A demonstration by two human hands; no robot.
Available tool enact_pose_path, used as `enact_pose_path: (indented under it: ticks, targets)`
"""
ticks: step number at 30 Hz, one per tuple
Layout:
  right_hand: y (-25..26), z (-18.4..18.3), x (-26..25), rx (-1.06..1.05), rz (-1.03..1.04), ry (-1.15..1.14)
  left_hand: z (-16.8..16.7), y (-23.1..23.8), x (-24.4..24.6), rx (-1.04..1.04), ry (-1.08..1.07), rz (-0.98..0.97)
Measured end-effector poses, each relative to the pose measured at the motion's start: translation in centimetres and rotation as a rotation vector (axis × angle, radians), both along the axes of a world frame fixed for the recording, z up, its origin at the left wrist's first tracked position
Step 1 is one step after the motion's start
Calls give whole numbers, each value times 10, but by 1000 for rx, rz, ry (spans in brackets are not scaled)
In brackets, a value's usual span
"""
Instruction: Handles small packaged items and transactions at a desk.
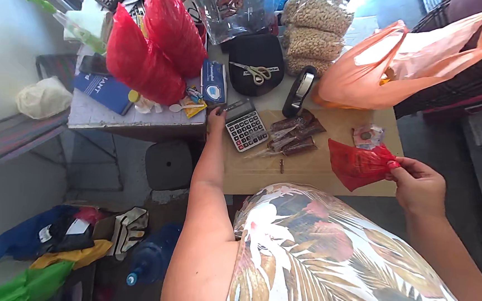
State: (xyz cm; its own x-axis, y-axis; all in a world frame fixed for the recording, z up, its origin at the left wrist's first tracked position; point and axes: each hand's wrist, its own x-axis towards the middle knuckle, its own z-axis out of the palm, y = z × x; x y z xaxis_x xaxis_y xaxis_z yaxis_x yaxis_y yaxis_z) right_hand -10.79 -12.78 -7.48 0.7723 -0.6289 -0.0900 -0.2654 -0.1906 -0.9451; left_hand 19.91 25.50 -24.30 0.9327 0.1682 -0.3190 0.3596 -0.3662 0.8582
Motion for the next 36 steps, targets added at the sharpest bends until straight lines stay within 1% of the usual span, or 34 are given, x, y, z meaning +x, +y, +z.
enact_pose_path:
  ticks: [2,5,7,9,11,14,17,19,21,22,24,25,27,30,36]
  targets:
    - [3,-1,0,10,11,2,2,-8,6,66,11,-61]
    - [8,-1,0,15,18,15,6,-23,9,113,20,-100]
    - [10,-1,1,22,22,14,12,-21,1,165,-36,-141]
    - [11,-2,0,32,19,7,21,-9,-25,305,-102,-221]
    - [12,-4,-3,40,15,16,25,3,-66,489,-134,-311]
    - [14,-8,-5,53,-4,25,5,16,-126,666,-287,-443]
    - [12,-12,-5,54,1,28,-15,22,-154,740,-396,-481]
    - [12,-14,-3,51,12,30,-20,23,-157,789,-350,-535]
    - [12,-15,-1,55,25,25,-19,23,-159,822,-193,-628]
    - [13,-14,1,59,27,16,-19,22,-160,824,-186,-636]
    - [16,-13,4,68,30,1,-20,19,-161,819,-260,-605]
    - [17,-13,4,70,32,-2,-18,17,-161,824,-210,-611]
    - [21,-14,3,74,46,-1,-12,14,-160,821,-42,-639]
    - [25,-15,2,78,72,-5,-9,11,-157,801,-45,-613]
    - [27,-17,-3,79,44,-1,-4,7,-153,821,50,-609]
